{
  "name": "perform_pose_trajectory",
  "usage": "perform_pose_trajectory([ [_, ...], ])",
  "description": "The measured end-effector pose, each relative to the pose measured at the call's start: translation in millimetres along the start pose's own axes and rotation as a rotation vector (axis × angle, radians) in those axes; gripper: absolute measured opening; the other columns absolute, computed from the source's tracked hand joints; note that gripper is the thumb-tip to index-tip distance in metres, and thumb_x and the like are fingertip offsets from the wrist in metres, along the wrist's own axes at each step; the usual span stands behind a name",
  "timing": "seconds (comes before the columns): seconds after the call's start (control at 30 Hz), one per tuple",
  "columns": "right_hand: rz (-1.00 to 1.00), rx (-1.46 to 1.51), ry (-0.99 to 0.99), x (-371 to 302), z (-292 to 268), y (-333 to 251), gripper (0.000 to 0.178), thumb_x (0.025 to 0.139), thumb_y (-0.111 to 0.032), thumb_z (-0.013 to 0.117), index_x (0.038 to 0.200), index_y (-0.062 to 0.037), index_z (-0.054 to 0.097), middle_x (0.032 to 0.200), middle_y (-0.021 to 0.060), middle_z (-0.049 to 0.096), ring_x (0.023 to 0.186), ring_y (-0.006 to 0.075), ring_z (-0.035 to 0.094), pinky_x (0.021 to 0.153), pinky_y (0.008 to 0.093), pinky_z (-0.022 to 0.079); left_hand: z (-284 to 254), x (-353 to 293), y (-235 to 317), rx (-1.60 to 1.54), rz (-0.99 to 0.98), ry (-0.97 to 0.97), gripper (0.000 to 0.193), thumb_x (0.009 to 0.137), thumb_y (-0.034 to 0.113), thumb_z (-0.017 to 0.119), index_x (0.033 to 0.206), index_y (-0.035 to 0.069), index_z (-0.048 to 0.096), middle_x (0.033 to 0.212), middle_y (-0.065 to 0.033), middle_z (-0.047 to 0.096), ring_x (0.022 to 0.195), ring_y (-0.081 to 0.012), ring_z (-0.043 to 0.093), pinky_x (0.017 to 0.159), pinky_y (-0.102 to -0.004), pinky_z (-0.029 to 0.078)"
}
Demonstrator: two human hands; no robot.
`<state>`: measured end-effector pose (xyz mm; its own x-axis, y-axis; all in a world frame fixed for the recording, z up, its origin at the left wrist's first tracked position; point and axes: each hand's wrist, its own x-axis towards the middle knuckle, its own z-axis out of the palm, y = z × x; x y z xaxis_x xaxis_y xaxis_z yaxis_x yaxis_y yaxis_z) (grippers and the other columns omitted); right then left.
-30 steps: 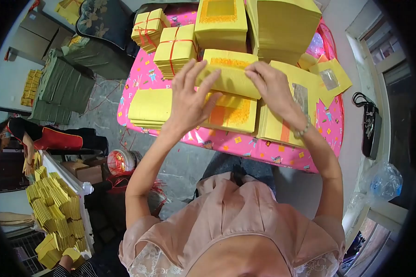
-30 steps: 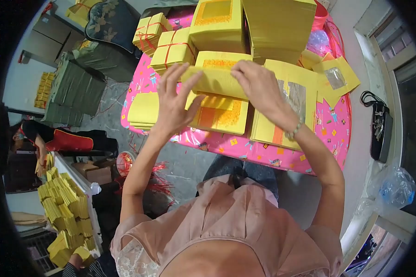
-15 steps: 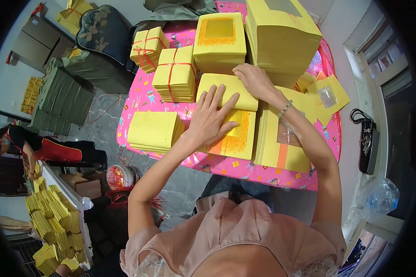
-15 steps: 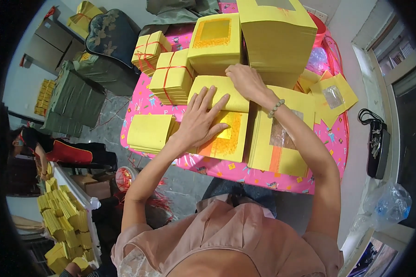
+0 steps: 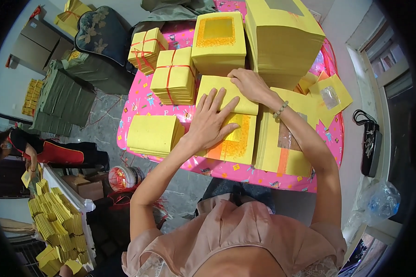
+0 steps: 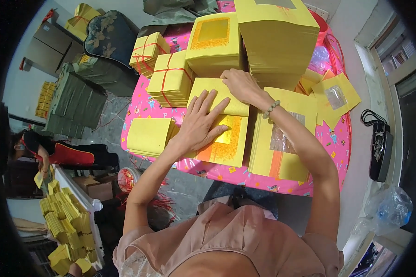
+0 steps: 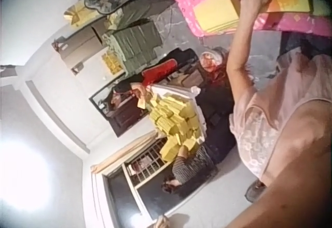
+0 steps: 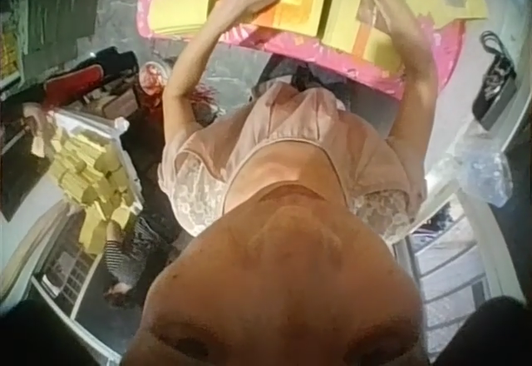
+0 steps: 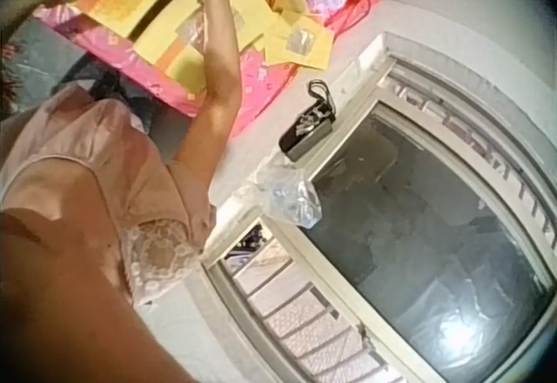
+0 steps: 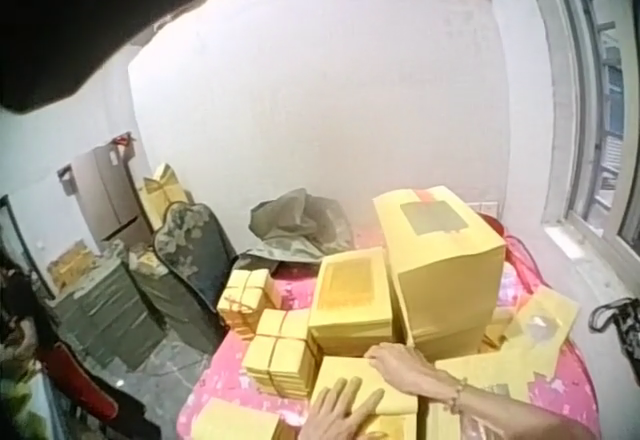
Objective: Counting and organizing stacks of yellow joss paper for bundling.
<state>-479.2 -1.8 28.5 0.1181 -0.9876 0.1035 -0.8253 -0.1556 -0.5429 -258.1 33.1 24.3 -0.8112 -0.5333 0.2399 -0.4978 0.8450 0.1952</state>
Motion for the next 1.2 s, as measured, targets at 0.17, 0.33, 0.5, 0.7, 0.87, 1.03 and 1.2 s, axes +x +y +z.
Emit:
perform_pose_trajectory([
  [0.17,-0.026,-0.014,0.036,-5.9,-4.0,-0.6,0.027,0.098,-0.016,0.053,0.116,0.0013,0.062,0.112,0.0183,0.065,0.107,0.0377,0.061,0.092,0.045,0.048,2.3,2.1,0.2,-0.05,0.003,-0.019,0.065,0.097,0.052,0.05,0.153,0.021,0.037,0.154,-0.0243,0.031,0.143,-0.0457,0.027,0.117,-0.0565,0.022],
  [0.33,-0.223,-0.23,0.209,-56.7,-7.7,-29.2,0.027,0.094,-0.013,0.057,0.115,0.0037,0.059,0.109,0.018,0.062,0.104,0.0372,0.06,0.09,0.0473,0.048,4.0,1.0,-0.9,-0.062,-0.016,-0.025,0.064,0.098,0.052,0.05,0.152,0.02,0.037,0.155,-0.0247,0.03,0.144,-0.0462,0.024,0.117,-0.0564,0.021],
  [0.5,-0.182,-0.32,0.075,-119.6,-9.6,-59.6,0.033,0.092,-0.013,0.059,0.12,0.0059,0.057,0.116,0.0208,0.059,0.113,0.0376,0.056,0.098,0.0474,0.045,4.0,0.0,0.1,-0.06,-0.011,-0.026,0.067,0.096,0.056,0.05,0.152,0.021,0.039,0.155,-0.0262,0.031,0.144,-0.0478,0.024,0.118,-0.0553,0.021],
  [0.7,-0.099,-0.268,-0.157,-135.3,-2.0,-56.7,0.064,0.099,-0.026,0.053,0.15,0.0038,0.029,0.155,0.0254,0.031,0.146,0.0404,0.026,0.12,0.0501,0.023,7.6,-2.2,0.1,-0.05,-0.004,-0.026,0.069,0.094,0.06,0.05,0.151,0.021,0.041,0.155,-0.0261,0.03,0.144,-0.0475,0.024,0.118,-0.0553,0.021],
  [0.87,-0.092,-0.386,-0.142,-137.6,12.8,-56.8,0.071,0.1,-0.041,0.048,0.154,-0.001,0.025,0.161,0.0216,0.023,0.15,0.0389,0.017,0.122,0.0526,0.013,9.4,-4.4,-4.5,-0.053,0.006,-0.014,0.075,0.093,0.065,0.048,0.152,0.02,0.038,0.156,-0.0262,0.029,0.145,-0.0477,0.024,0.119,-0.0544,0.021],
  [1.03,-0.082,-0.457,-0.142,-138.9,8.2,-53.9,0.072,0.101,-0.046,0.043,0.155,-0.002,0.026,0.161,0.0205,0.023,0.15,0.0372,0.017,0.122,0.0528,0.011,3.1,-7.7,-21.6,0.012,0.091,-0.009,0.083,0.092,0.073,0.04,0.154,0.019,0.034,0.158,-0.0248,0.026,0.148,-0.0446,0.02,0.12,-0.0528,0.018],
  [1.2,-0.085,-0.467,-0.117,-138.0,14.4,-55.4,0.072,0.102,-0.05,0.04,0.155,-0.0031,0.026,0.161,0.0196,0.023,0.151,0.0358,0.017,0.121,0.0536,0.013,3.4,-21.7,-35.3,-0.067,0.073,-0.096,0.082,0.094,0.073,0.036,0.156,0.02,0.032,0.16,-0.0227,0.024,0.149,-0.0417,0.019,0.122,-0.0504,0.016],
])
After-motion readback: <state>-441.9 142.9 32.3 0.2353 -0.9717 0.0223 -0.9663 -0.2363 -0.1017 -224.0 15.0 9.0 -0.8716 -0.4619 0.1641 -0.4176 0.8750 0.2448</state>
